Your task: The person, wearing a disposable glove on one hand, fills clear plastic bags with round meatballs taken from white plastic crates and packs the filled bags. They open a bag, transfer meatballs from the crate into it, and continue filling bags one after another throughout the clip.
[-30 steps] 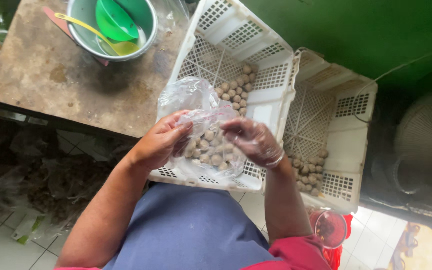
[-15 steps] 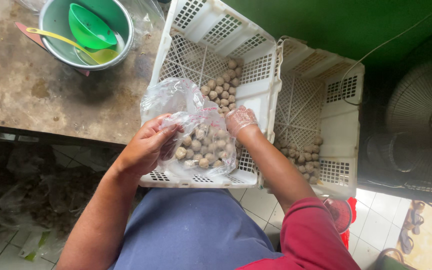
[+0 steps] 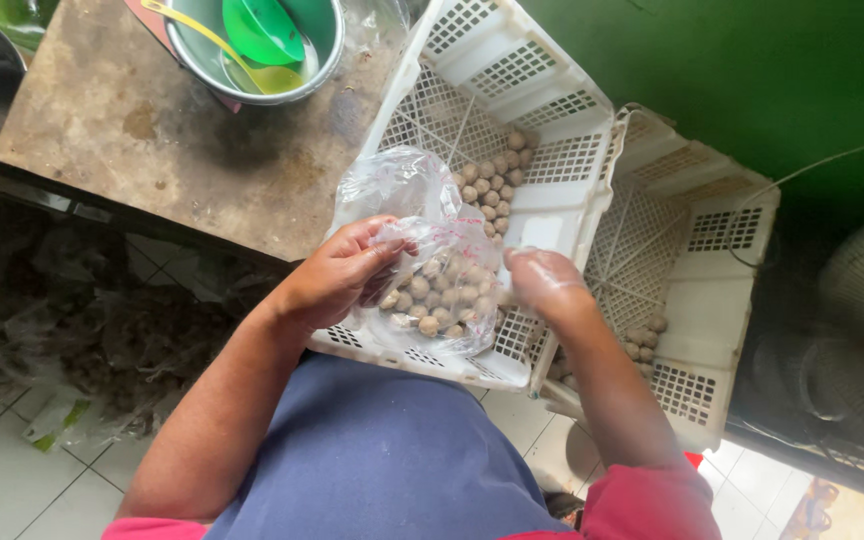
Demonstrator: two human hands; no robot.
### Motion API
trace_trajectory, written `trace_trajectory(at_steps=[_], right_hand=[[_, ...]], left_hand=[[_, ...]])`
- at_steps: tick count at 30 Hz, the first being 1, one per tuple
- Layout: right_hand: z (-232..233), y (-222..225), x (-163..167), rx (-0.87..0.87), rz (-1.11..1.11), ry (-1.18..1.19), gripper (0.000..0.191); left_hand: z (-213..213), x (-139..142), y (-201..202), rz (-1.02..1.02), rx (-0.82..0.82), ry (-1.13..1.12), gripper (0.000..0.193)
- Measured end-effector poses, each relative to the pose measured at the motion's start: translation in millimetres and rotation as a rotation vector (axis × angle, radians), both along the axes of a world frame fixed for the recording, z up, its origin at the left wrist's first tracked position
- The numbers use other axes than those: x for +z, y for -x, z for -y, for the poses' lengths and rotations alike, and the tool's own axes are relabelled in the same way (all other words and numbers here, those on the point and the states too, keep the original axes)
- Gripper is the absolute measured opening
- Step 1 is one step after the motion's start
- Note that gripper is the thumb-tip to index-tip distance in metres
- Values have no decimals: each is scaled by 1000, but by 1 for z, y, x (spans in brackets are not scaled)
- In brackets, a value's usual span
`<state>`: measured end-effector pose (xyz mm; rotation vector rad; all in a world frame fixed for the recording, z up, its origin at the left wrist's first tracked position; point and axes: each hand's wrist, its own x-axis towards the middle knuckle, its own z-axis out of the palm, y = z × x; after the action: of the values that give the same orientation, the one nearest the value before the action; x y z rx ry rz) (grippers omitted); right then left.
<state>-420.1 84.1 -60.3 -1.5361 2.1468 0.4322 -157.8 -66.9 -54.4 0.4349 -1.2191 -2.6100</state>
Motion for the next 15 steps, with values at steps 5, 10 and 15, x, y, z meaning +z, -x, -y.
trace_trajectory(at_steps=[5, 10, 15], right_hand=[[-34, -16, 53, -67, 650, 230, 28], [-14, -65, 26, -16, 700, 609, 46], [-30, -83, -14, -60, 129, 1058, 46]], left_hand=[[3, 2, -2, -25, -3, -42, 15], [2, 3, 0, 10, -7, -49, 17], [2, 1, 0, -24, -4, -33, 17]])
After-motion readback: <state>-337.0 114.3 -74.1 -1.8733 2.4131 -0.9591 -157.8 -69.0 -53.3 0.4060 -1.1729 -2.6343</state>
